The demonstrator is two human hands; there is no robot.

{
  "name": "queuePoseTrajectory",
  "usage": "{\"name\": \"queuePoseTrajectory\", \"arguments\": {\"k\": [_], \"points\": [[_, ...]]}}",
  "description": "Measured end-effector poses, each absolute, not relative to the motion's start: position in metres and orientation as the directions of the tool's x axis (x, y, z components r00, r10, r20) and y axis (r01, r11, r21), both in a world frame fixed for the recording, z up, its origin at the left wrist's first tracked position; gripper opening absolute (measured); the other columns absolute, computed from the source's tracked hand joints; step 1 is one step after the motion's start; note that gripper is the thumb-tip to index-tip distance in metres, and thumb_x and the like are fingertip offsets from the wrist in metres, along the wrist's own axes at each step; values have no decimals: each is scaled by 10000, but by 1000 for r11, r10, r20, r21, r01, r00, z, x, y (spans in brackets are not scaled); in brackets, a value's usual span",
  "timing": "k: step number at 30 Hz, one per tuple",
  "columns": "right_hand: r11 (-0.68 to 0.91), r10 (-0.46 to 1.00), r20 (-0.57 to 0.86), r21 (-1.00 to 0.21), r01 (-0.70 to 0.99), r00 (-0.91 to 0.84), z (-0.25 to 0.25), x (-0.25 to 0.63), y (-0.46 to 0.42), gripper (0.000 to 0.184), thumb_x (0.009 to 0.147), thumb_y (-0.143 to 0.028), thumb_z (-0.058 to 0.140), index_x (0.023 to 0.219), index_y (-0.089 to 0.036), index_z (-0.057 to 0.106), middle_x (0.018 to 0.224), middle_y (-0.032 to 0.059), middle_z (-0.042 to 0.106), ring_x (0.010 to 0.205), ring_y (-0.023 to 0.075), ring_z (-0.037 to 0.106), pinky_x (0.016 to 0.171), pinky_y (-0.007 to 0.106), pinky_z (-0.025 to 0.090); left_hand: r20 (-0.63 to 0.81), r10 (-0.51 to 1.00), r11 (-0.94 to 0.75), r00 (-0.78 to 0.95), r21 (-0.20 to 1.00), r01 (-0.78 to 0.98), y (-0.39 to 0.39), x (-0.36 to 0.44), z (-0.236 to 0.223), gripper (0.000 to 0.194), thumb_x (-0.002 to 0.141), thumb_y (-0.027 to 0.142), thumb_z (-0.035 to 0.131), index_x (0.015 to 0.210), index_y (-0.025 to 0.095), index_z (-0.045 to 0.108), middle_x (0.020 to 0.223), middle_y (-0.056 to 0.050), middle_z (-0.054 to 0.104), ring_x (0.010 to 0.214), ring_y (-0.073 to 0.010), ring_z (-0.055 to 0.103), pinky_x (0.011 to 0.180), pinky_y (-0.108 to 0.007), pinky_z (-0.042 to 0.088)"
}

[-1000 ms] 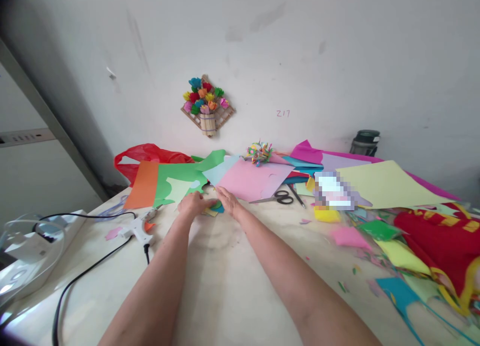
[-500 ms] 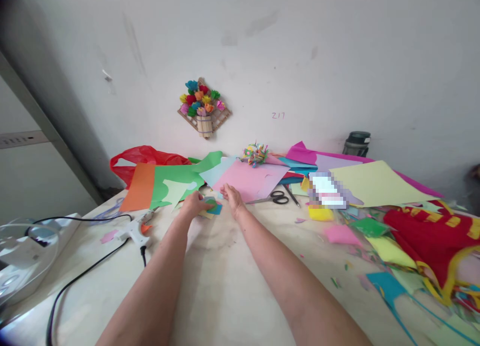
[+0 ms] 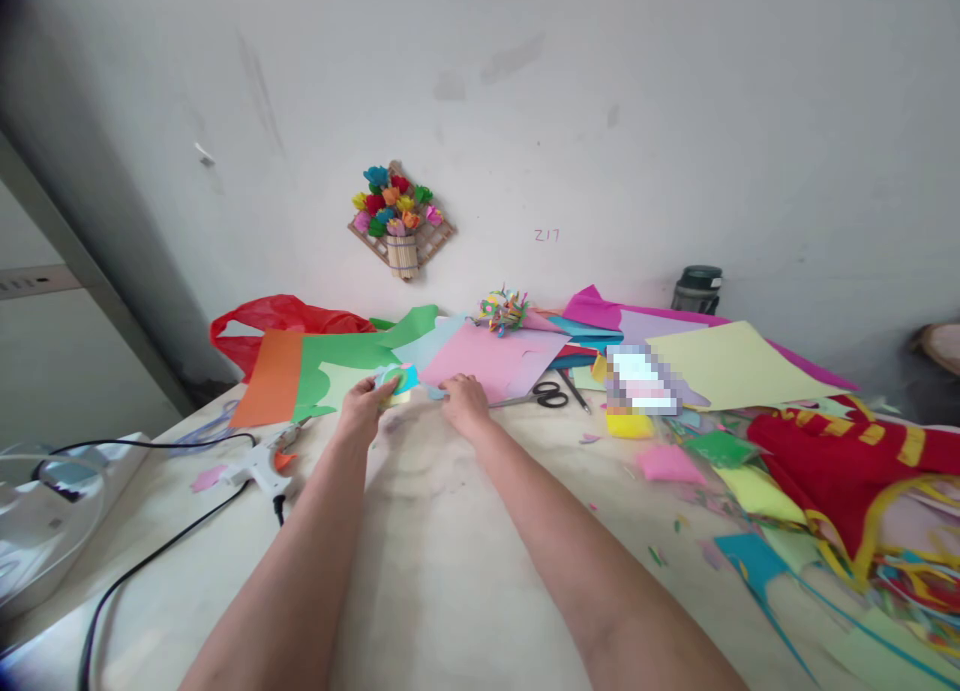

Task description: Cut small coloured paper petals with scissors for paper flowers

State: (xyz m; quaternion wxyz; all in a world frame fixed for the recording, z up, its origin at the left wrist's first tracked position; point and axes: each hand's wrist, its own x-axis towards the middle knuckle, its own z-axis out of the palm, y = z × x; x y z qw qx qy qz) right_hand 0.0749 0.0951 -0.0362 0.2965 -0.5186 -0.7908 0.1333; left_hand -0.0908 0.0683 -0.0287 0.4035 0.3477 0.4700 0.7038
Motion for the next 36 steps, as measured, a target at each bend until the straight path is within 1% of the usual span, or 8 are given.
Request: {"name": "queuePoseTrajectory", "arguments": {"k": [3, 7, 14, 18, 22, 25, 30, 36], "points": [[459, 871, 282, -177, 871, -402, -33, 79, 90, 333, 794, -84, 450, 1047, -159, 653, 1093, 128, 621, 1044, 244, 543, 869, 331, 400, 29, 895, -203, -446, 915, -348, 64, -91, -27, 422, 397, 320, 804, 712, 152, 577, 595, 16, 587, 507, -94, 540, 494, -213, 418], [476, 858, 220, -1, 880, -464, -26, 81, 90, 365, 831, -56, 369, 1064, -130, 640, 1024, 167, 640, 1014, 254, 567, 801, 323, 420, -15, 889, -204, -458, 881, -427, 64, -89, -26, 443, 372, 298, 815, 705, 158, 557, 621, 24, 596, 533, -94, 559, 527, -223, 448], [561, 807, 162, 90, 823, -568, -10, 81, 100, 359, 836, -59, 383, 1096, -151, 614, 1023, 158, 656, 993, 245, 592, 783, 316, 410, -27, 896, -226, -443, 832, -507, 67, -89, -28, 365, 439, 242, 806, 692, 160, 557, 640, 17, 609, 552, -100, 572, 545, -231, 471], [490, 860, 147, 29, 871, -488, -2, 85, 107, 332, 845, -112, 396, 1077, -177, 624, 1068, 132, 646, 1000, 244, 588, 762, 302, 410, -10, 896, -259, -444, 800, -541, 67, -91, -30, 303, 500, 223, 791, 695, 166, 566, 672, 6, 628, 587, -103, 590, 571, -226, 488], [432, 893, 140, 3, 902, -428, 0, 85, 111, 329, 854, -132, 378, 1078, -112, 618, 1035, 169, 647, 982, 247, 593, 756, 298, 415, -24, 895, -259, -445, 784, -564, 69, -93, -34, 251, 537, 193, 775, 686, 172, 575, 661, 16, 625, 572, -96, 587, 562, -221, 489], [445, 883, 155, 20, 895, -442, -2, 82, 113, 346, 806, -145, 454, 1118, -84, 591, 1019, 182, 646, 981, 266, 590, 776, 314, 417, -33, 891, -266, -453, 772, -577, 71, -94, -35, 209, 566, 161, 755, 693, 175, 590, 682, 9, 637, 580, -99, 590, 563, -220, 490], [606, 770, 97, 203, 770, -631, -1, 76, 116, 290, 806, -234, 504, 1019, -102, 652, 1046, 179, 635, 969, 282, 594, 771, 337, 429, -64, 872, -273, -485, 758, -592, 71, -95, -33, 152, 616, 141, 722, 694, 175, 597, 670, 5, 633, 593, -93, 589, 572, -202, 479], [716, 630, -8, 394, 577, -777, 0, 66, 119, 264, 818, -49, 436, 898, -92, 683, 879, 157, 681, 879, 232, 623, 727, 311, 424, -97, 868, -293, -488, 694, -658, 69, -94, -30, 149, 633, 78, 703, 654, 155, 577, 661, 25, 615, 556, -74, 580, 598, -210, 479]]}}
